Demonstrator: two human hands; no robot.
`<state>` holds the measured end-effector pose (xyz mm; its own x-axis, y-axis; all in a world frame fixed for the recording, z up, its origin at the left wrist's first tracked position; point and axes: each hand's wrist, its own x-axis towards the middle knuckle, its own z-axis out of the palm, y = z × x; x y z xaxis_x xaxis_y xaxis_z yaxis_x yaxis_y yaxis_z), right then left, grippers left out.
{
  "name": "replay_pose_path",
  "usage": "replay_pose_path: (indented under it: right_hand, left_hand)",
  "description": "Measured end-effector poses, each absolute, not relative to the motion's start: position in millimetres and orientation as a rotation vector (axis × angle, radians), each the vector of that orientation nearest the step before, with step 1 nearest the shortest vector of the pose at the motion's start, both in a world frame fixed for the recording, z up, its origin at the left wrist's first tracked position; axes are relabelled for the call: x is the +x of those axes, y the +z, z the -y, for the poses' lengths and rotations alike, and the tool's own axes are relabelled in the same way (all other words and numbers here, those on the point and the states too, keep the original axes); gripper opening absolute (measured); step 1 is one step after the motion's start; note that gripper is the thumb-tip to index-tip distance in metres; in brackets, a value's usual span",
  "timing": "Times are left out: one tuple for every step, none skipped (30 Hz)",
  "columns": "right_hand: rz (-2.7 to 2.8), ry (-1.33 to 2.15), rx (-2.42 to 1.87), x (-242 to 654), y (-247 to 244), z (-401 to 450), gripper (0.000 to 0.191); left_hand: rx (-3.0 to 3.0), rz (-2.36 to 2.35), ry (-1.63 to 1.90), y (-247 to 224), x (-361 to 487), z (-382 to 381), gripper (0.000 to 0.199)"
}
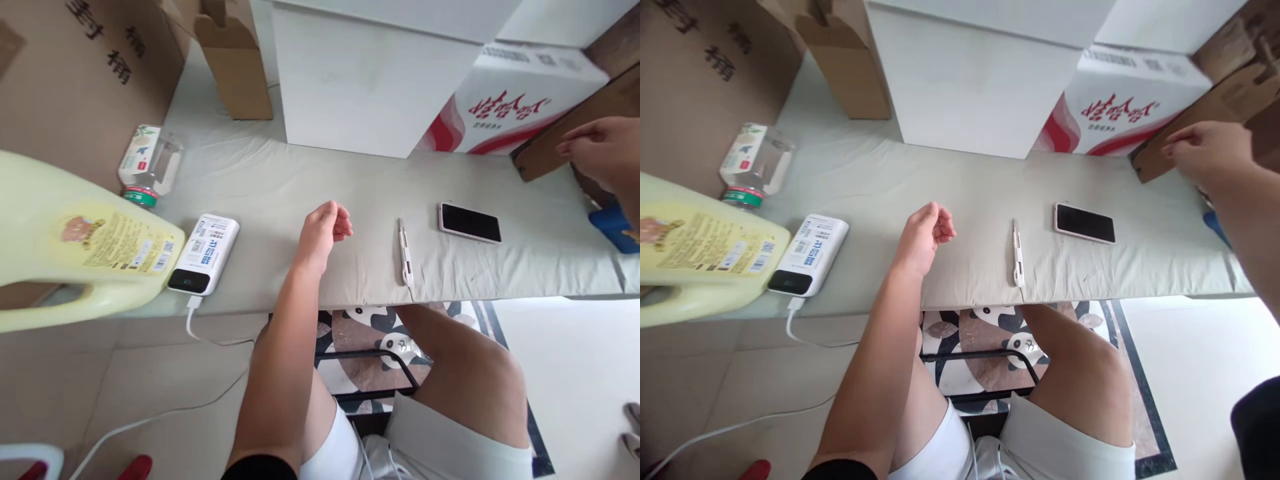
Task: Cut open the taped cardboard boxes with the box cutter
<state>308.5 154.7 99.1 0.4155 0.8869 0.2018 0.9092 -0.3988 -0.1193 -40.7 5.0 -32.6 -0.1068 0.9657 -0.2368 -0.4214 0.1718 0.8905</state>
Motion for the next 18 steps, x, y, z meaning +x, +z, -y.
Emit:
replay_pose_path:
  right_hand:
    - [1.596,-0.132,-2.426,292,103,-157,0.034]
    - [1.633,-0.117,-2.367,274,106,-158,0.035]
    - [1.681,-0.095,-2.300,254,108,-158,0.036]
    - [1.729,-0.067,-2.230,234,109,-158,0.036]
    - [1.778,-0.035,-2.158,213,109,-157,0.036]
    - [1.830,0.000,-2.082,192,108,-156,0.036]
    - [1.889,0.037,-2.000,170,106,-155,0.035]
    - [1.955,0.074,-1.911,147,103,-153,0.033]
    - [2.024,0.108,-1.817,124,100,-151,0.031]
    - [2.099,0.138,-1.716,100,97,-150,0.030]
    - [2.183,0.158,-1.609,76,93,-149,0.030]
    - [2.269,0.173,-1.504,50,89,-148,0.031]
    - [2.362,0.179,-1.388,24,85,-148,0.035]
    - [2.462,0.187,-1.269,-2,81,-149,0.039]
    - [2.548,0.202,-1.166,-29,78,-152,0.042]
    - [2.617,0.220,-1.077,-55,76,-155,0.044]
    - [2.675,0.244,-1.009,-81,75,-160,0.047]
    - [2.682,0.258,-0.981,-104,76,-167,0.051]
  left_hand:
    - [0.666,-1.097,1.340,-31,-45,-3,0.040]
    - [0.665,-1.100,1.345,-30,-50,-1,0.038]
    - [0.664,-1.102,1.346,-29,-55,2,0.036]
    - [0.662,-1.106,1.341,-27,-59,4,0.034]
    - [0.659,-1.113,1.334,-26,-64,7,0.033]
    - [0.656,-1.122,1.324,-25,-68,9,0.032]
    - [0.649,-1.133,1.313,-23,-73,12,0.032]
    - [0.636,-1.145,1.302,-21,-78,14,0.032]
    - [0.617,-1.155,1.296,-20,-83,17,0.032]
    - [0.595,-1.160,1.292,-18,-88,19,0.032]
    - [0.568,-1.159,1.296,-16,-93,21,0.032]
    - [0.538,-1.154,1.310,-14,-98,22,0.032]
    - [0.501,-1.147,1.332,-13,-101,24,0.032]
    - [0.459,-1.139,1.362,-13,-104,24,0.032]
    - [0.412,-1.130,1.394,-12,-107,25,0.033]
    - [0.364,-1.122,1.424,-13,-108,25,0.034]
    - [0.324,-1.114,1.451,-13,-109,25,0.034]
    - [0.295,-1.105,1.467,-14,-110,24,0.034]
